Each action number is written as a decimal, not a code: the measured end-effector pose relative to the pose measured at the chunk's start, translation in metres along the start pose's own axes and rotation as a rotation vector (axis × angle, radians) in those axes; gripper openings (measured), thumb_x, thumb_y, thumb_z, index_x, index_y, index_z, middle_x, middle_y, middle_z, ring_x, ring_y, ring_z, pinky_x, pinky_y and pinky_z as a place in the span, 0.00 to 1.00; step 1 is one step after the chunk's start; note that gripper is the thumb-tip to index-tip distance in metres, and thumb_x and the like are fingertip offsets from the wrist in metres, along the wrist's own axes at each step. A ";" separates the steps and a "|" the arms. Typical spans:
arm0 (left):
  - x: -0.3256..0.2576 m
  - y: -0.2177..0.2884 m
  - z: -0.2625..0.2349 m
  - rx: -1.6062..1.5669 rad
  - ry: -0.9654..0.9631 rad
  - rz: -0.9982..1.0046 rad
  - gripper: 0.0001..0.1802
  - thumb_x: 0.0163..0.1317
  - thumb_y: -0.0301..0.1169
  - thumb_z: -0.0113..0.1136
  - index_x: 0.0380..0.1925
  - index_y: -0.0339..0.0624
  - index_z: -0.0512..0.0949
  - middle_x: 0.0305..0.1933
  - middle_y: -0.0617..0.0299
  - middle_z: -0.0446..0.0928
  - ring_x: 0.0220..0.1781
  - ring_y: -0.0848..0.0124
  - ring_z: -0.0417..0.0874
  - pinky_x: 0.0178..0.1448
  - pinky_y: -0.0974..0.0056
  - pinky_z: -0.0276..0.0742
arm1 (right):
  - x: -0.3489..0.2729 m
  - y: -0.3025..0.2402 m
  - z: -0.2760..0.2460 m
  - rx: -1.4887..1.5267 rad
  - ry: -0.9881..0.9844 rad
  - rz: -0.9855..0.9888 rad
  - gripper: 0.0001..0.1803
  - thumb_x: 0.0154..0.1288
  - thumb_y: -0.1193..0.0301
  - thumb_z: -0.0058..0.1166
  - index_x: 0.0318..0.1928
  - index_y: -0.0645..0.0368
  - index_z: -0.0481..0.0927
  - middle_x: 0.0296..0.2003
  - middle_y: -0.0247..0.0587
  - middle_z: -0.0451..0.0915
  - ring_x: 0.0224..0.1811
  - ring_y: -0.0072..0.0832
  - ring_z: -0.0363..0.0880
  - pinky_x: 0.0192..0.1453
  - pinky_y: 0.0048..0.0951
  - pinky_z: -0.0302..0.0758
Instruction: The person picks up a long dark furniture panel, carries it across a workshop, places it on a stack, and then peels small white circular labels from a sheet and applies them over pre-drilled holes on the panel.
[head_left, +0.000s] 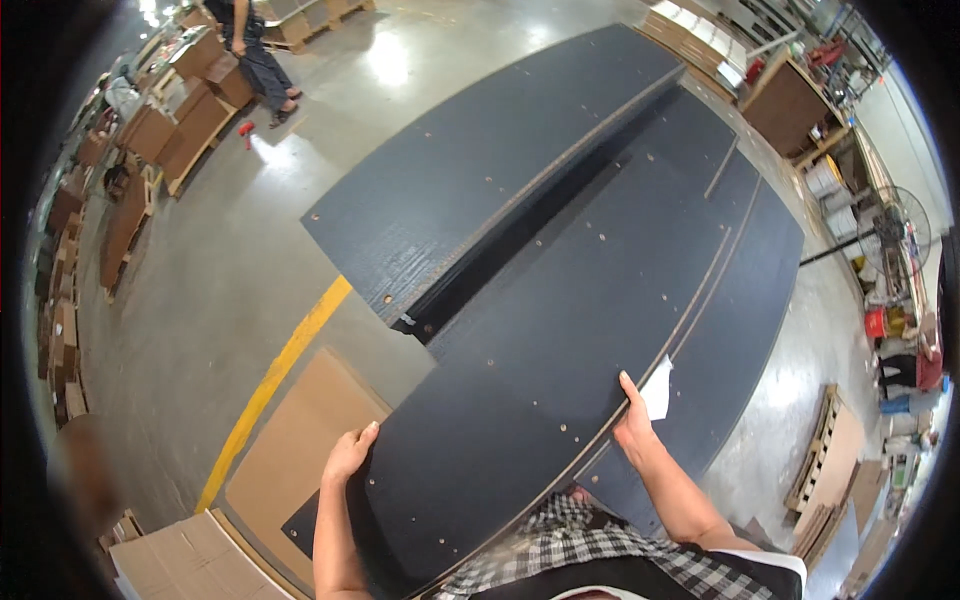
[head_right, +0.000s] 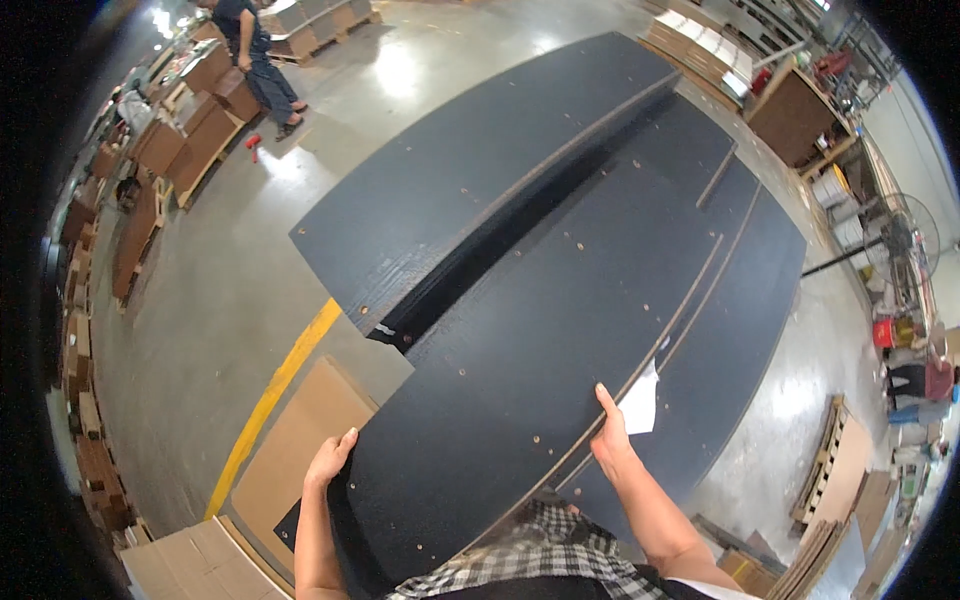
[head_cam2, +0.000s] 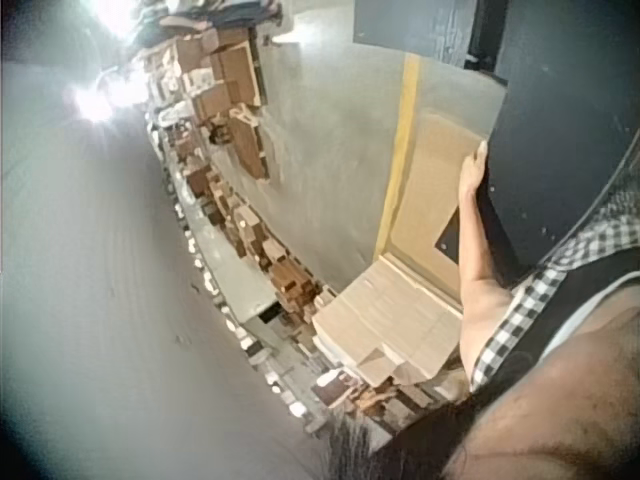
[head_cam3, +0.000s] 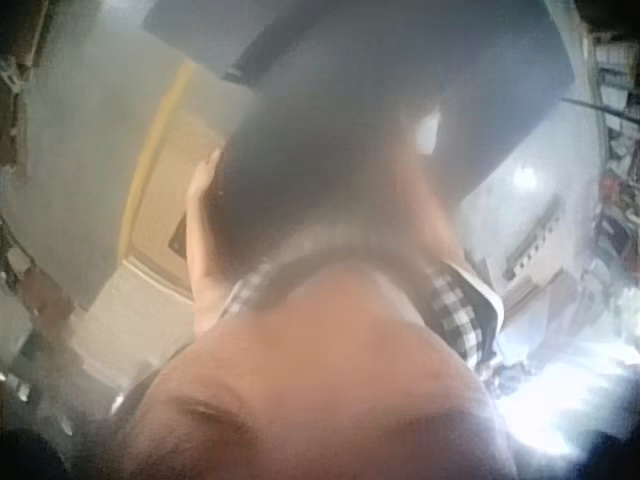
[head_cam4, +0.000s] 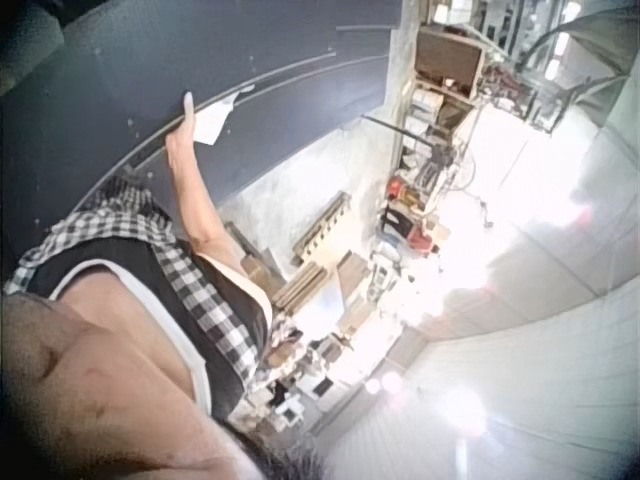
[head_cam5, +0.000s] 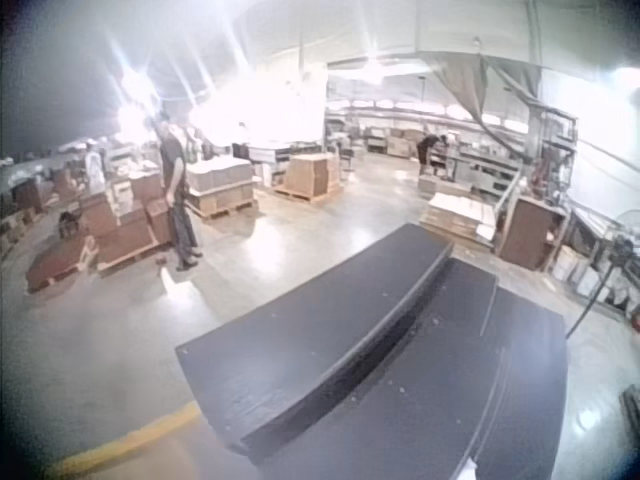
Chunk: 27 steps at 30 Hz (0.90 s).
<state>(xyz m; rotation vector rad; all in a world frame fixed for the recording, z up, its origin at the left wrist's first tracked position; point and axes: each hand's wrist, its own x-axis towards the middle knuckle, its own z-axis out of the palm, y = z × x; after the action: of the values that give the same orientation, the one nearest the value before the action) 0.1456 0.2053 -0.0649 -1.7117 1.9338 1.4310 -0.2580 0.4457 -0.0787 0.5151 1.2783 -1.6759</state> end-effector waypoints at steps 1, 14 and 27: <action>0.002 -0.007 0.002 0.015 0.020 0.013 0.36 0.62 0.56 0.41 0.44 0.29 0.75 0.46 0.39 0.75 0.53 0.52 0.74 0.58 0.59 0.66 | -0.001 0.001 -0.001 0.015 0.004 0.007 0.21 0.59 0.59 0.55 0.49 0.59 0.73 0.47 0.40 0.76 0.50 0.35 0.73 0.57 0.37 0.69; 0.073 0.087 0.003 0.215 0.048 0.042 0.46 0.58 0.66 0.34 0.38 0.26 0.78 0.43 0.31 0.74 0.53 0.46 0.73 0.57 0.54 0.66 | 0.092 -0.061 -0.001 0.041 -0.048 -0.169 0.23 0.55 0.56 0.60 0.45 0.60 0.76 0.42 0.41 0.78 0.44 0.37 0.76 0.54 0.40 0.72; -0.149 -0.225 -0.008 -0.883 0.784 -0.376 0.48 0.55 0.70 0.34 0.57 0.35 0.64 0.56 0.53 0.69 0.55 0.60 0.72 0.57 0.59 0.68 | 0.019 0.020 0.021 -0.160 -0.093 -0.269 0.35 0.59 0.61 0.58 0.59 0.69 0.59 0.51 0.44 0.69 0.53 0.31 0.68 0.58 0.31 0.65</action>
<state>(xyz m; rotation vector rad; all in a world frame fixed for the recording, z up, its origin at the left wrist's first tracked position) 0.3861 0.3273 -0.0762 -3.1974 1.0543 1.7323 -0.2458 0.4176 -0.0961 0.1724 1.4475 -1.7745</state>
